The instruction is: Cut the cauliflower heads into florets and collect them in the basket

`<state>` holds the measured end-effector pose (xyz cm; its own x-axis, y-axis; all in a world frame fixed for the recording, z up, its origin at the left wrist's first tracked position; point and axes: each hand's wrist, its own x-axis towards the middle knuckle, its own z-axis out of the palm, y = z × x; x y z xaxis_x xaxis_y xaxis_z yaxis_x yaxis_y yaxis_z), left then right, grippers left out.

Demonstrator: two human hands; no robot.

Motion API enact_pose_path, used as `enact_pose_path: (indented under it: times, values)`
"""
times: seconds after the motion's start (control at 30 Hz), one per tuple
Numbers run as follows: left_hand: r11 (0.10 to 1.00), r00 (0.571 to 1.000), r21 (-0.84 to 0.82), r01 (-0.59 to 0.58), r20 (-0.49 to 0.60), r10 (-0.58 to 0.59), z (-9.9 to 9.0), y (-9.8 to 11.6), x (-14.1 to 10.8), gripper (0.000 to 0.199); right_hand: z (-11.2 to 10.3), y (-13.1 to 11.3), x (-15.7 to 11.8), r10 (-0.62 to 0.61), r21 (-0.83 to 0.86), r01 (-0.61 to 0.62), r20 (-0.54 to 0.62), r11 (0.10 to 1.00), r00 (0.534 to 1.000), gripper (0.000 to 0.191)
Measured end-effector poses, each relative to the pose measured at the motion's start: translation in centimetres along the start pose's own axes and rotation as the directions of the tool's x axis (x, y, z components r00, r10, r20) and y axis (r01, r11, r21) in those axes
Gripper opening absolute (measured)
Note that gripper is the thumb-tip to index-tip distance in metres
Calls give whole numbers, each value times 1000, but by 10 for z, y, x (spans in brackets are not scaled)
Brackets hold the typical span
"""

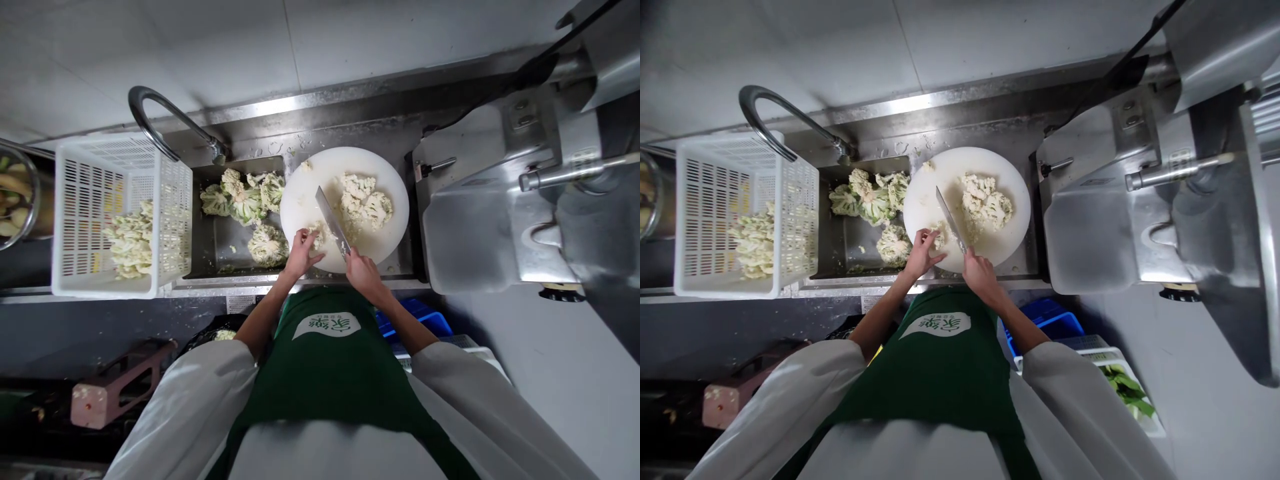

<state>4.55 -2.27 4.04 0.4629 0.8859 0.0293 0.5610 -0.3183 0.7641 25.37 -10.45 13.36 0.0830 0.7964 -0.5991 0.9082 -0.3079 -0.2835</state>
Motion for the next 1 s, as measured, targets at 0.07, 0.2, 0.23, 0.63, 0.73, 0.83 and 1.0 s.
enact_pose_path:
  times: [0.07, 0.2, 0.23, 0.63, 0.73, 0.83, 1.0]
  values:
    - [993, 991, -91, 79, -103, -88, 1, 1, 2, 51, 0, 5, -2, -7, 19, 7, -1, 1000, 1000, 36]
    - [861, 927, -466, 205, -190, -324, -4, 1, 3, 45, 8, 13, -11, -57, 44, 56, 9, 997, 998, 36]
    - [817, 914, -526, 236, -166, -371, -6, 0, 3, 42, 10, 14, -13, -67, 44, 67, 14, 997, 998, 35]
    - [845, 881, -454, 281, -228, -415, 6, -5, -5, 34, 14, 5, -16, -106, -6, 105, -9, 994, 994, 35]
    - [891, 893, -380, 247, -269, -362, 6, -3, -7, 30, 12, -1, -14, -135, -5, 135, -6, 991, 991, 36]
    - [909, 897, -350, 227, -289, -335, 6, -2, -8, 28, 11, -5, -14, -137, -27, 137, 3, 990, 991, 36]
    - [914, 906, -359, 188, -295, -302, 3, -3, -5, 26, 16, -14, -4, -134, -62, 136, 40, 989, 990, 36]
